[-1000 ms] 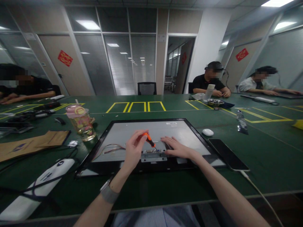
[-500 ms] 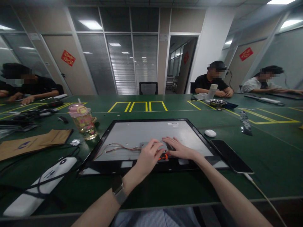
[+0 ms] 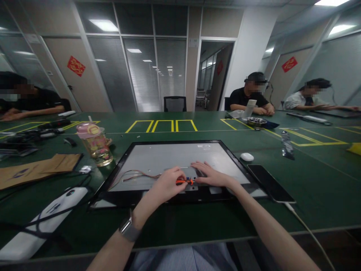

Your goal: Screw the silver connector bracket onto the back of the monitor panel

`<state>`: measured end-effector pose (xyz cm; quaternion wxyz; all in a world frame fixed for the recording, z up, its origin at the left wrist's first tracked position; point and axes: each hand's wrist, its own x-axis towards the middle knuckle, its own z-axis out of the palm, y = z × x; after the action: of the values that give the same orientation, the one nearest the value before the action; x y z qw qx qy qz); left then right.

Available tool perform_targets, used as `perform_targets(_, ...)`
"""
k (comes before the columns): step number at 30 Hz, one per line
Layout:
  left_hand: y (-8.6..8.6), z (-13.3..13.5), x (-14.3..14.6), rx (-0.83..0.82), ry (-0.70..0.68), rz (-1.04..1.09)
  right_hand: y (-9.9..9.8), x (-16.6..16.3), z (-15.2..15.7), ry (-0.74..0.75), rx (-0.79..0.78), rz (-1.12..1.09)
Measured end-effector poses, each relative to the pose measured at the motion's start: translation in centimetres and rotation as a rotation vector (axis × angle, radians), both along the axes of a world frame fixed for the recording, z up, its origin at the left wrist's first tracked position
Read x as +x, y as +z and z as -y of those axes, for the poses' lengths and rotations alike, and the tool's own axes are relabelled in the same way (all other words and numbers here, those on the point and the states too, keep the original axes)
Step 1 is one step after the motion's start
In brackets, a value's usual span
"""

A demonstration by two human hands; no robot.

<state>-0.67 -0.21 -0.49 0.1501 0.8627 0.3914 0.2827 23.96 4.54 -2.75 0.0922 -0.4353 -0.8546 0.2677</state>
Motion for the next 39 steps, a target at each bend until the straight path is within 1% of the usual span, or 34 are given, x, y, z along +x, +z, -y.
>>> perform_targets(2, 0.3, -0.3, -0.2, -0.009, 0.006, 0.128, 0.1, 0.0, 0.0, -0.002, -0.005, -0.001)
perform_targets(4, 0.5, -0.7, -0.4, -0.021, 0.054, 0.263, 0.2, -0.1, 0.1, -0.002, -0.011, 0.000)
perform_targets(6, 0.7, -1.1, -0.6, -0.050, 0.180, 0.427, 0.5, -0.1, 0.2, 0.000, -0.017, 0.007)
perform_targets(8, 0.8, -1.4, -0.8, -0.118, 0.318, 0.602, 0.7, -0.2, 0.3, -0.001, -0.019, 0.017)
perform_targets(10, 0.9, -1.6, -1.0, -0.204, 0.397, 0.757, 1.0, -0.2, 0.4, 0.002, -0.017, 0.021)
perform_targets(12, 1.0, -1.7, -1.1, -0.270, 0.411, 0.889, 1.1, -0.2, 0.5, 0.008, -0.016, 0.019)
perform_targets(14, 0.9, -1.9, -1.3, -0.301, 0.402, 1.000, 1.0, -0.2, 0.5, 0.013, -0.008, 0.023)
perform_targets(20, 1.1, -2.0, -1.4, -0.273, 0.350, 1.237, 0.2, -0.5, 0.6, 0.005, 0.091, 0.049)
perform_targets(22, 1.4, -1.7, -1.2, -0.287, 0.321, 1.249, 0.1, -0.7, 0.7, -0.010, 0.121, 0.045)
perform_targets(24, 1.6, -1.3, -0.8, -0.256, 0.307, 1.208, 0.1, -0.9, 0.9, -0.024, 0.142, 0.041)
perform_targets(27, 1.4, -0.6, -0.2, -0.128, 0.268, 1.107, 0.2, -1.1, 1.0, -0.036, 0.161, 0.039)
perform_targets(31, 0.5, -0.1, 0.3, 0.083, 0.242, 0.932, 0.4, -1.3, 1.1, -0.049, 0.166, 0.032)
perform_targets(33, 0.3, 0.1, 0.2, 0.162, 0.225, 0.881, 0.5, -1.4, 1.2, -0.058, 0.165, 0.030)
perform_targets(36, 0.2, 0.2, 0.2, 0.218, 0.189, 0.853, 0.4, -1.4, 1.2, -0.067, 0.168, 0.033)
perform_targets(39, 0.4, 0.3, 0.2, 0.241, 0.184, 0.834, 0.3, -1.4, 1.1, -0.069, 0.175, 0.031)
